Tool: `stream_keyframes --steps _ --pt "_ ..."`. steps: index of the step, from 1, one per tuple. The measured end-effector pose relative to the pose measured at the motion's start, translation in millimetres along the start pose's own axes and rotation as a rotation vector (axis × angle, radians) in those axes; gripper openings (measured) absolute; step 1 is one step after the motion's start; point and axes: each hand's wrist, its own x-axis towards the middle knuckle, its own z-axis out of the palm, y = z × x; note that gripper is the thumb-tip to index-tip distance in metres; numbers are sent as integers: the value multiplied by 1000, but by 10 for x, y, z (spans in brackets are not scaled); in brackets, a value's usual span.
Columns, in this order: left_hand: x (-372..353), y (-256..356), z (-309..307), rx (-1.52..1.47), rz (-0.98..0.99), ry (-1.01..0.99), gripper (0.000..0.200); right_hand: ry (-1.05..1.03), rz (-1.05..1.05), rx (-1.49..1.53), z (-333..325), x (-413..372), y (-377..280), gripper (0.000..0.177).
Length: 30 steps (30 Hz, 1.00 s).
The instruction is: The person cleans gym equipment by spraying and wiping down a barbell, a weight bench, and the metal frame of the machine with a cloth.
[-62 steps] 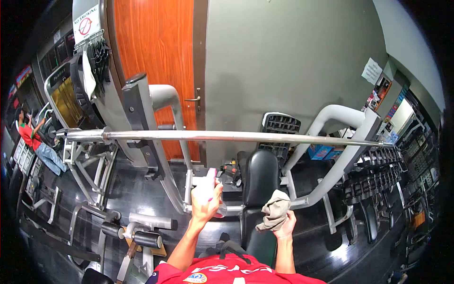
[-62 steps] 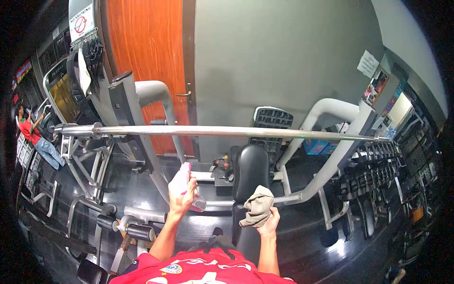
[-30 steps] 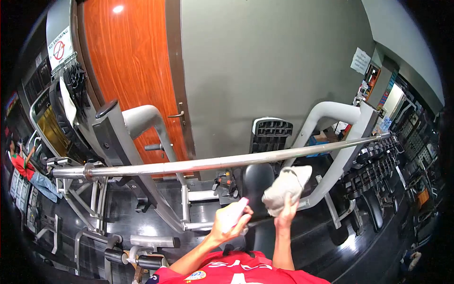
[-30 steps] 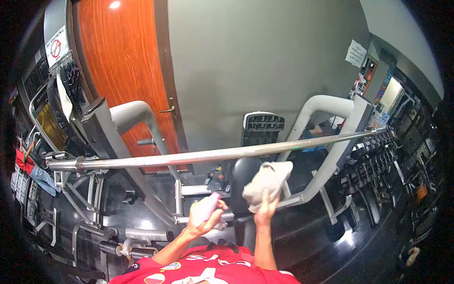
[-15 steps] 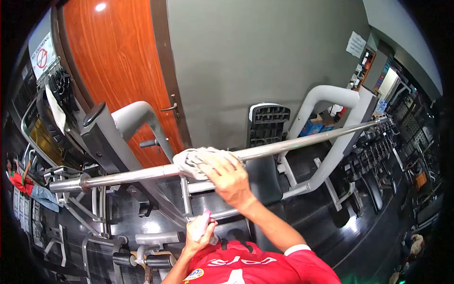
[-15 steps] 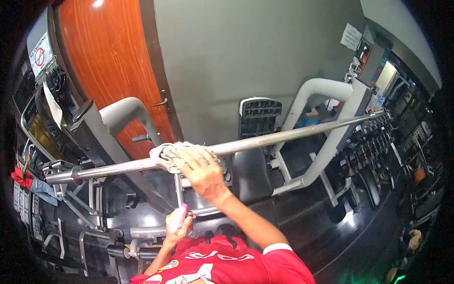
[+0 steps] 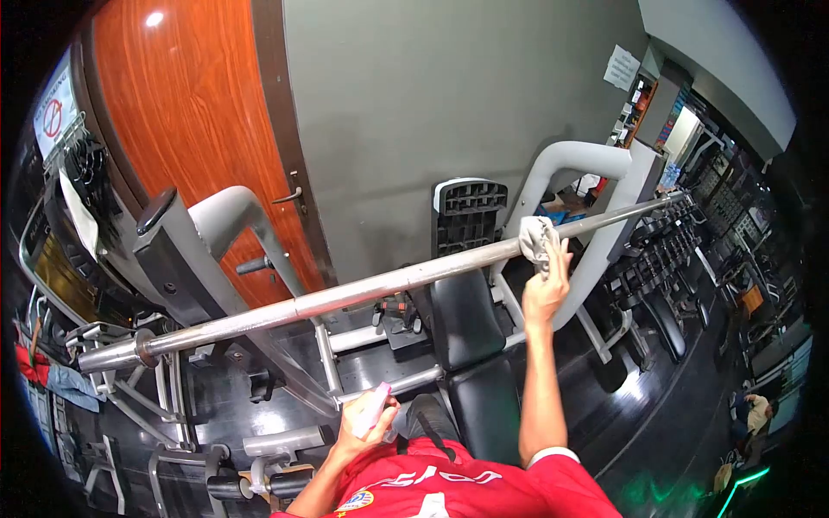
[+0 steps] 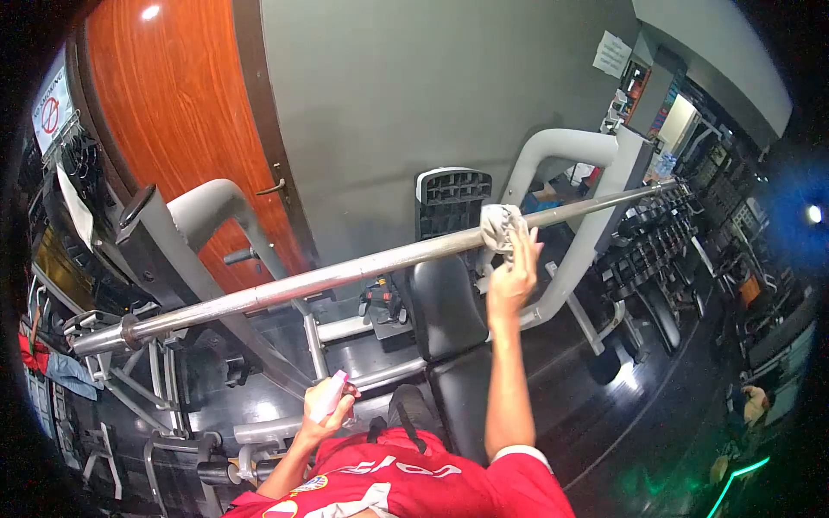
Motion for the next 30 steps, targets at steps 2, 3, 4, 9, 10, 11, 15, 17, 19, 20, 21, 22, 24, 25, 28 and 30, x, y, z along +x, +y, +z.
stream_keyframes --steps 2,3,4,9,10,11,15,17,19,20,21,22,24,25,28,30 --pt "-26 37 -39 -42 -27 21 13 61 181 139 152 -177 -438 60" --pt "-37 59 -60 -84 -53 43 13 45 294 246 252 -356 -547 56" --pt "-49 82 -82 -83 -52 44 13 -107 819 674 152 -364 -914 50" --pt "-75 152 -152 -149 -6 62 14 -226 315 629 48 -721 -1538 53" --pt "-72 185 -160 -118 12 32 15 -285 310 694 19 -775 -1632 54" --pt "-54 212 -157 -120 12 28 15 -354 322 814 -14 -797 -1734 55" --pt "-2 338 -175 69 173 -102 16 -772 512 1102 -124 -933 -1827 52" --pt "-28 392 -179 111 201 -152 14 -712 571 1203 -50 -1055 -1722 48" --pt "-88 372 -166 48 163 -116 14 -648 725 1262 -10 -1147 -1474 39" --pt "-147 357 -156 -16 122 -78 14 -542 1033 1430 -8 -1143 -1358 34" --pt "-223 267 -141 -54 80 -26 14 -622 1420 1603 56 -1140 -1036 33" --pt "-268 265 -151 -53 73 -18 14 -498 1591 1589 173 -1201 -679 38" --pt "-343 270 -175 -96 11 45 15 -292 1532 1666 92 -837 -497 49" --pt "-373 238 -175 -92 49 76 15 -253 1446 1652 -38 -543 -607 43" --pt "-465 180 -205 -111 -1 119 14 129 1403 1489 227 -332 -356 36" --pt "-446 200 -224 -53 47 128 14 202 1103 1433 320 -298 -735 37"
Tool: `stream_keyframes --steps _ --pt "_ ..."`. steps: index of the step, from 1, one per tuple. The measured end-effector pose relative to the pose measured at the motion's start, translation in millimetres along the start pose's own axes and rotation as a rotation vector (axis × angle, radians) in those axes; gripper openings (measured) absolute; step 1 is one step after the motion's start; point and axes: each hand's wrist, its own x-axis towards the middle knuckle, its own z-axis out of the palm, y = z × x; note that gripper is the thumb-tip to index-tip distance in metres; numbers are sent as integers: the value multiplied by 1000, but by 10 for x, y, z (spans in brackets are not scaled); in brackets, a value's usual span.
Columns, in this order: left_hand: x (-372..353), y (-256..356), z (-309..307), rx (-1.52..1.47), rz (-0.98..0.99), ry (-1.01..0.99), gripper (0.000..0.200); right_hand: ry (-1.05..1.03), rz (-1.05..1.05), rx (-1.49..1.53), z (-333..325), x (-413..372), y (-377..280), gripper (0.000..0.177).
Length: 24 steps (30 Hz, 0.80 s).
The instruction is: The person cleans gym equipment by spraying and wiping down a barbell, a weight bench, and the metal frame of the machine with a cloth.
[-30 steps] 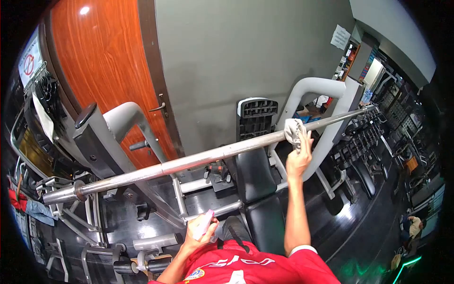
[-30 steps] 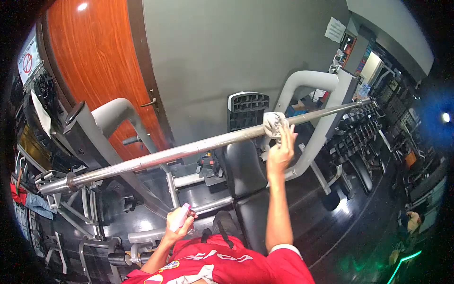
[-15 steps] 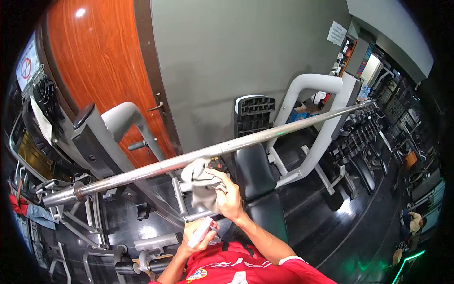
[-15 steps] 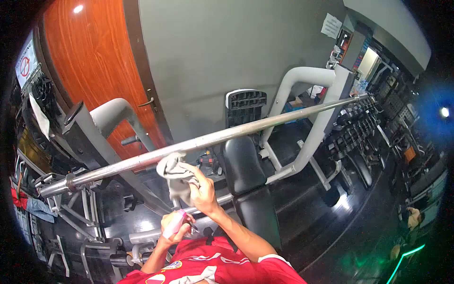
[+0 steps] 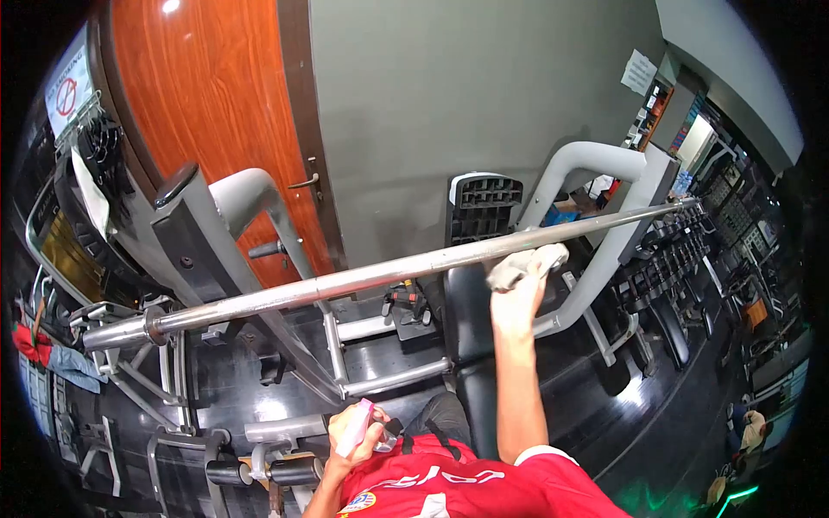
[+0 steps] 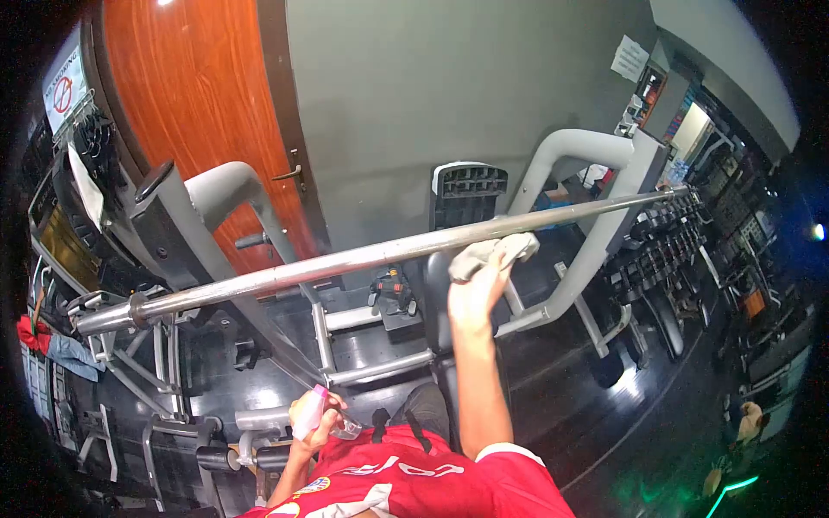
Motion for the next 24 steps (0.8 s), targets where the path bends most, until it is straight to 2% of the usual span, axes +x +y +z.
stream_keyframes --steps 1,2,3,4,5,6,7,8,9,10,12,14,15,16,17,18,20,22,24 --pt "-4 10 -3 53 47 -4 14 69 -44 -72 153 -174 61 45" --pt "-20 4 -10 52 45 -4 14 23 -121 -116 324 -437 106 52" --pt "-26 -14 -16 65 55 4 13 6 -117 -176 345 -645 218 51" --pt "-41 -24 -17 79 60 11 13 -146 -226 -246 371 -783 346 51" --pt "-61 1 -14 79 55 11 13 -152 -8 -231 328 -982 440 45" --pt "-79 45 -15 47 -10 32 12 -190 -52 -416 347 -1157 548 40" --pt "-86 73 -11 15 -72 51 12 -236 -52 -336 307 -1287 737 37" --pt "-85 75 -4 14 -71 46 12 -318 22 -517 409 -1478 651 39" --pt "-86 77 3 18 -61 44 12 -462 -66 -603 340 -1614 778 40" --pt "-91 82 7 22 -50 44 13 -483 204 -678 505 -1766 576 37" --pt "-92 102 21 40 -33 30 13 -727 249 -478 398 -1870 751 37" --pt "-101 150 24 56 -16 12 13 -695 188 -517 384 -1891 732 36" --pt "-107 190 23 94 -105 -32 14 -663 128 -560 383 -1884 712 36" --pt "-108 206 29 132 -191 -73 14 -540 162 -530 462 -1853 542 35" --pt "-91 122 69 75 -12 -13 15 -479 -5 -551 504 -1744 435 29" --pt "-98 88 87 71 -8 -8 15 -417 -169 -570 554 -1609 320 25" --pt "-82 104 122 15 -24 -10 15 -503 -352 -643 806 -1304 -42 26" --pt "-72 82 140 36 -34 -33 16 -700 -830 -1047 883 -902 -105 35" --pt "-32 73 177 46 -33 -98 17 -1141 -737 -1072 1203 -643 -167 44"
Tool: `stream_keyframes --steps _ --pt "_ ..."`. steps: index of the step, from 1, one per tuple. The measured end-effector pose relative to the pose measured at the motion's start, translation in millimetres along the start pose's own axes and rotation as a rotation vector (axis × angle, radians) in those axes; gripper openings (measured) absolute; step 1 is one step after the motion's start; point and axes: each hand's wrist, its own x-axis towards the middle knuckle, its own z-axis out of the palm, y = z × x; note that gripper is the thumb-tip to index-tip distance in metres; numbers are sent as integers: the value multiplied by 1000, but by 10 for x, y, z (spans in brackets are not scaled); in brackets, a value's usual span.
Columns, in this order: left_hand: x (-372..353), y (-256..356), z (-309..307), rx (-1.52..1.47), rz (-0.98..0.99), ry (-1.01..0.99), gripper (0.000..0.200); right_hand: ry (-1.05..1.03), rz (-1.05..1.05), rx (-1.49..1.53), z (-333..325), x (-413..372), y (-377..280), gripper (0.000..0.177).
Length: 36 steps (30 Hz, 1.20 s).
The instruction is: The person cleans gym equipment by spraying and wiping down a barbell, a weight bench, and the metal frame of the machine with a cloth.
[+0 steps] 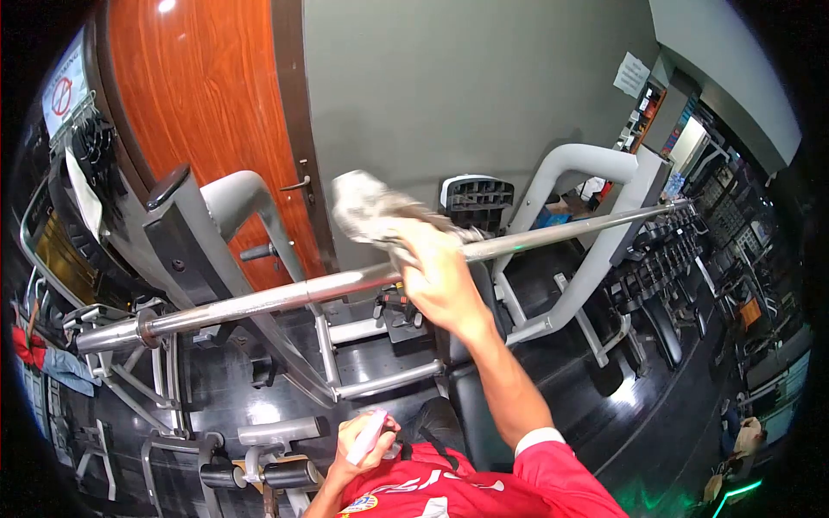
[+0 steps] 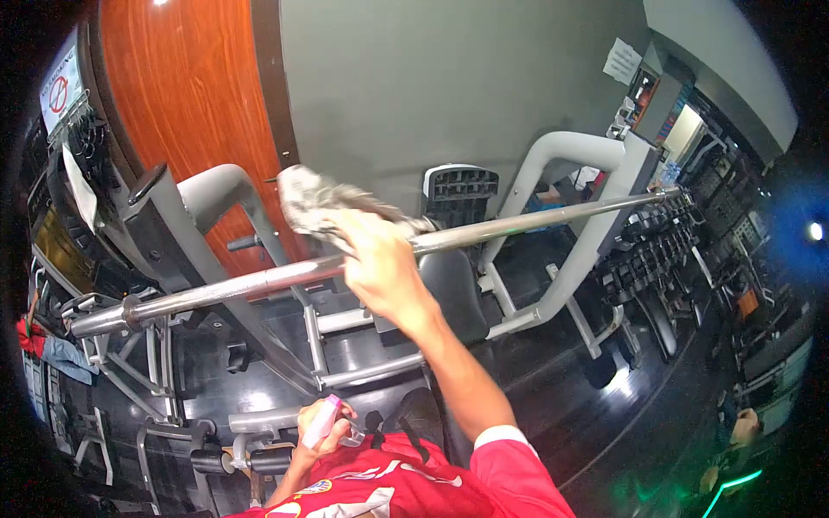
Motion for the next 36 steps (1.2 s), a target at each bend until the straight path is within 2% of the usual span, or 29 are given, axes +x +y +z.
stream_keyframes --steps 1,2,4,7,10,12,16,18,20,22,24,26,29,30,32,35,36 --pt "16 7 22 -4 -2 -8 17 -216 30 7 33 63 71 45" --pt "47 16 49 -17 9 -34 17 -635 145 -189 57 221 42 45" --pt "132 43 79 -28 23 -71 17 -738 182 -193 165 333 108 40" --pt "239 113 130 -32 177 -124 17 -976 317 -136 -32 521 235 43" --pt "288 157 122 -24 190 -161 17 -1105 223 -138 -154 556 676 45" --pt "270 123 109 -8 200 -158 17 -1178 249 -189 -411 597 802 38" --pt "190 29 40 -14 136 -123 17 -1353 362 -282 -800 667 1057 42" --pt "171 3 -14 -16 104 -108 17 -1358 427 -373 -984 603 1352 47" --pt "158 -8 -53 -26 95 -62 18 -1397 526 -528 -1185 677 1351 54" --pt "139 -4 -103 -39 39 -56 18 -1285 499 -806 -1390 633 1568 58" --pt "134 3 -146 -56 -17 -57 18 -1333 589 -910 -1516 682 1699 62" --pt "140 -3 -178 -23 -35 -42 18 -1276 593 -955 -1547 667 1537 59" --pt "138 -11 -196 -65 -53 -3 18 -1296 716 -356 -1446 539 1517 55" --pt "128 -19 -204 -66 -54 -3 18 -1312 719 -280 -1427 455 1617 47" --pt "107 -48 -210 -40 -56 6 18 -1300 666 -274 -1411 476 1478 38" --pt "93 -75 -210 -75 -37 8 18 -1271 665 -241 -1379 468 1440 37" --pt "89 -79 -205 -79 -33 7 18 -1255 627 -328 -1338 462 1426 36"
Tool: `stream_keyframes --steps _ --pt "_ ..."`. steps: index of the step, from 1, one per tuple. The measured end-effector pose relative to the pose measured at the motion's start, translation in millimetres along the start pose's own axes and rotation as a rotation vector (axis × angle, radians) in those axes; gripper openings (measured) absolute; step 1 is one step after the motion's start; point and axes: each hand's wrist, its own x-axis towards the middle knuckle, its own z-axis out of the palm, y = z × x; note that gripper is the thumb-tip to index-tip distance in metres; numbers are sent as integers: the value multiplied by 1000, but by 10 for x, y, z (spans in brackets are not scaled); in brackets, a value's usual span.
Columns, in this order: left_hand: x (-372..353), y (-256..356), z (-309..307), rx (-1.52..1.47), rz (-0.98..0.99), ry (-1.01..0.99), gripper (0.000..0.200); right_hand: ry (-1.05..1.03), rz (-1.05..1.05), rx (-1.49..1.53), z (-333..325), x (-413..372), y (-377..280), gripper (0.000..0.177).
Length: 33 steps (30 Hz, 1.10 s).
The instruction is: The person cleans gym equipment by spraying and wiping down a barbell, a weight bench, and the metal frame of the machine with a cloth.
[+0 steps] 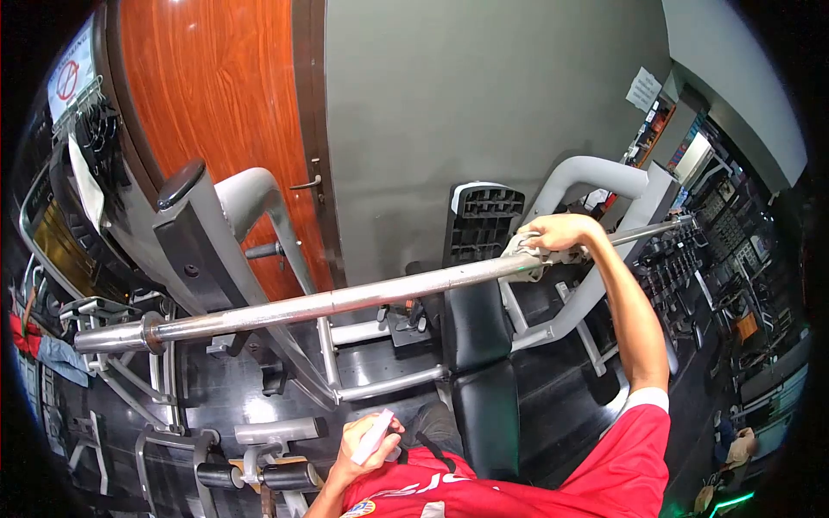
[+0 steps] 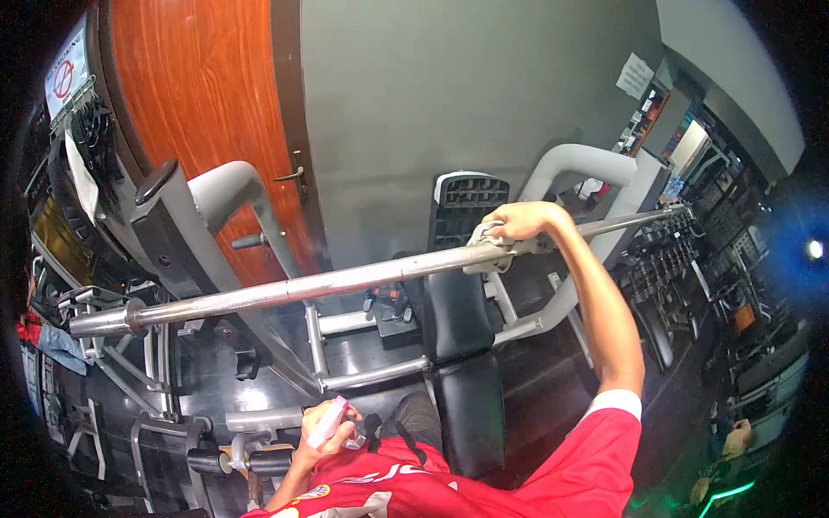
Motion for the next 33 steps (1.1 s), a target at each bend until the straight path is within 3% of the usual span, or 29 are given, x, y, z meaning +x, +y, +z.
stream_keyframes --steps 3,6,8,10,14,16,18,20,24,26,28,29,30,33 --pt "-6 -15 46 -12 -63 -14 17 -21 -54 -10 62 235 20 35" --pt "34 -54 99 -14 -37 -30 17 -2 -96 94 77 207 -468 33" --pt "79 -46 143 -3 10 -48 17 69 -234 26 152 394 -644 30" --pt "111 -47 180 5 47 -54 17 266 -480 66 300 547 -886 25" --pt "140 -16 242 -15 44 -30 16 516 -430 273 546 503 -1591 21" --pt "149 -18 263 -24 24 -29 16 575 -615 585 573 370 -1782 20" --pt "153 -25 260 -36 -2 -26 16 589 -673 659 514 227 -1831 21" --pt "160 -47 251 -4 6 -30 16 772 -788 886 511 70 -1726 23" --pt "192 -68 254 -3 30 -6 16 1334 -519 631 588 -309 -1263 29" --pt "192 -110 264 15 -52 -11 17 1546 -237 403 703 -432 -1063 35" --pt "220 -118 291 -11 -47 -5 17 1556 127 -3 979 -352 -863 41" --pt "223 -116 297 -33 -45 -3 17 1365 255 2 1193 -246 -782 43" --pt "222 -109 299 -29 -48 -1 17 1307 331 -136 1292 -176 -876 43" --pt "217 -95 313 -21 -35 -4 17 1346 351 -34 1371 -131 -1075 47"
